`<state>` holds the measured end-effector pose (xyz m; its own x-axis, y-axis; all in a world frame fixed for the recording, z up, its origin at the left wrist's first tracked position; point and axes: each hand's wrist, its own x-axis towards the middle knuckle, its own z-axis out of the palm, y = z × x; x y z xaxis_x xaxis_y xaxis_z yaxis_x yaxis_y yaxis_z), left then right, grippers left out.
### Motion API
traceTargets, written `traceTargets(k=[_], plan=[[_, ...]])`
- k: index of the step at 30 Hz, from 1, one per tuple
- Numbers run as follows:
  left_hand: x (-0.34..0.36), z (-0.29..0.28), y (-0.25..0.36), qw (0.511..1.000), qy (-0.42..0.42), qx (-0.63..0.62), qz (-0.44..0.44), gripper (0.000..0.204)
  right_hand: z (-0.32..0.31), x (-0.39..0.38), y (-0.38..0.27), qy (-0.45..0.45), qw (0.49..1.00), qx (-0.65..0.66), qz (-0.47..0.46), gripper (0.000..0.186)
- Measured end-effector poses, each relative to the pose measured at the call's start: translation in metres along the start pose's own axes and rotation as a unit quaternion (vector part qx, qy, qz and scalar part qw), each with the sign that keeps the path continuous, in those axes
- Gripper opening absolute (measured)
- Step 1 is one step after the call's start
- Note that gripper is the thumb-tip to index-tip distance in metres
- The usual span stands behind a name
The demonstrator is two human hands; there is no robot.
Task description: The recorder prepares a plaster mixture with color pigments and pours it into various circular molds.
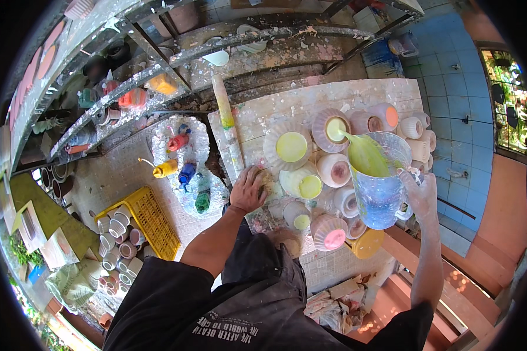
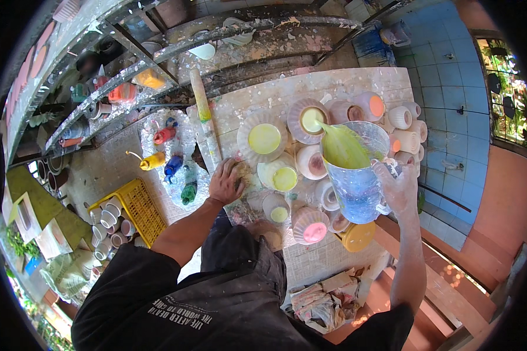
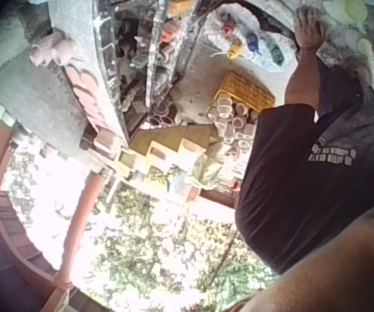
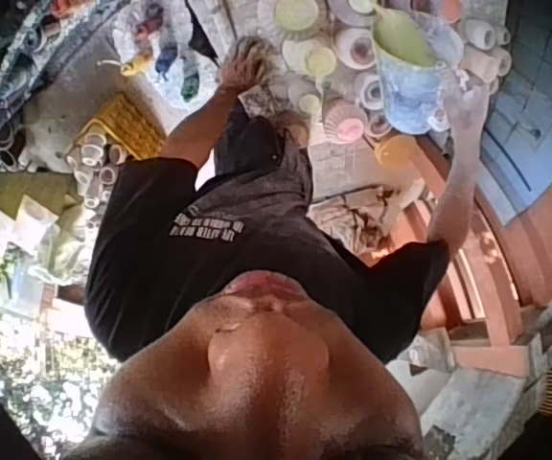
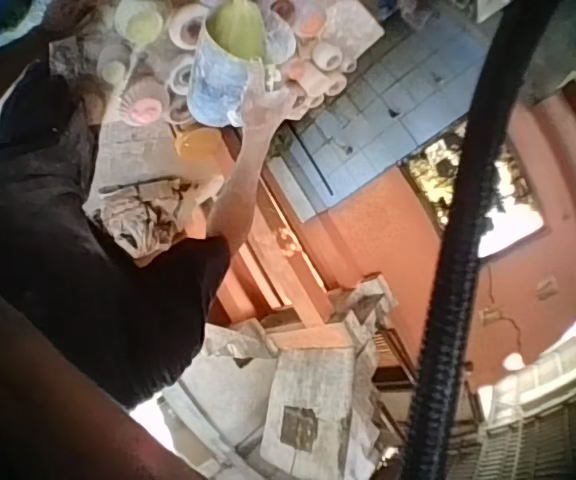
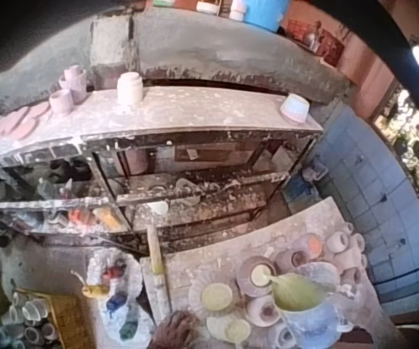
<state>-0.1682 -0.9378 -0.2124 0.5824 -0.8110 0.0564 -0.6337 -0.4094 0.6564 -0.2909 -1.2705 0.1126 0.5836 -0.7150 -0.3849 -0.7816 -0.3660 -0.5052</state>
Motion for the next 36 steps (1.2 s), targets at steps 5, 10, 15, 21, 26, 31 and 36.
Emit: traceTargets(k=[5, 10, 15, 21, 26, 31, 36], plan=[[0.001, 0.0, 0.0, 1.0, 0.0, 0.002, 0.001, 0.055, 0.005, 0.0, -0.001, 0.026, 0.998, 0.007, -0.064, 0.025], [0.002, 0.001, 0.0, 1.0, 0.001, 0.001, -0.002, 0.053, 0.007, 0.002, 0.0, 0.054, 0.994, 0.011, -0.094, 0.026], [0.0, 0.0, -0.001, 1.0, 0.0, 0.0, -0.004, 0.052, 0.0, 0.003, -0.006, 0.012, 0.998, -0.013, -0.055, 0.025], [0.0, 0.003, -0.001, 1.0, -0.006, -0.006, -0.003, 0.053, 0.002, 0.003, 0.005, 0.04, 0.995, -0.021, -0.084, 0.028], [-0.001, 0.003, -0.003, 1.0, -0.007, -0.007, -0.002, 0.055, 0.002, 0.004, 0.003, 0.027, 0.997, -0.035, -0.064, 0.029], [-0.001, 0.004, -0.003, 1.0, -0.021, 0.0, -0.011, 0.055, 0.001, 0.005, 0.002, 0.018, 0.997, -0.027, -0.071, 0.029], [-0.001, 0.002, -0.002, 1.0, -0.014, -0.002, -0.009, 0.055, 0.003, 0.005, 0.002, 0.023, 0.997, -0.009, -0.07, 0.028]])
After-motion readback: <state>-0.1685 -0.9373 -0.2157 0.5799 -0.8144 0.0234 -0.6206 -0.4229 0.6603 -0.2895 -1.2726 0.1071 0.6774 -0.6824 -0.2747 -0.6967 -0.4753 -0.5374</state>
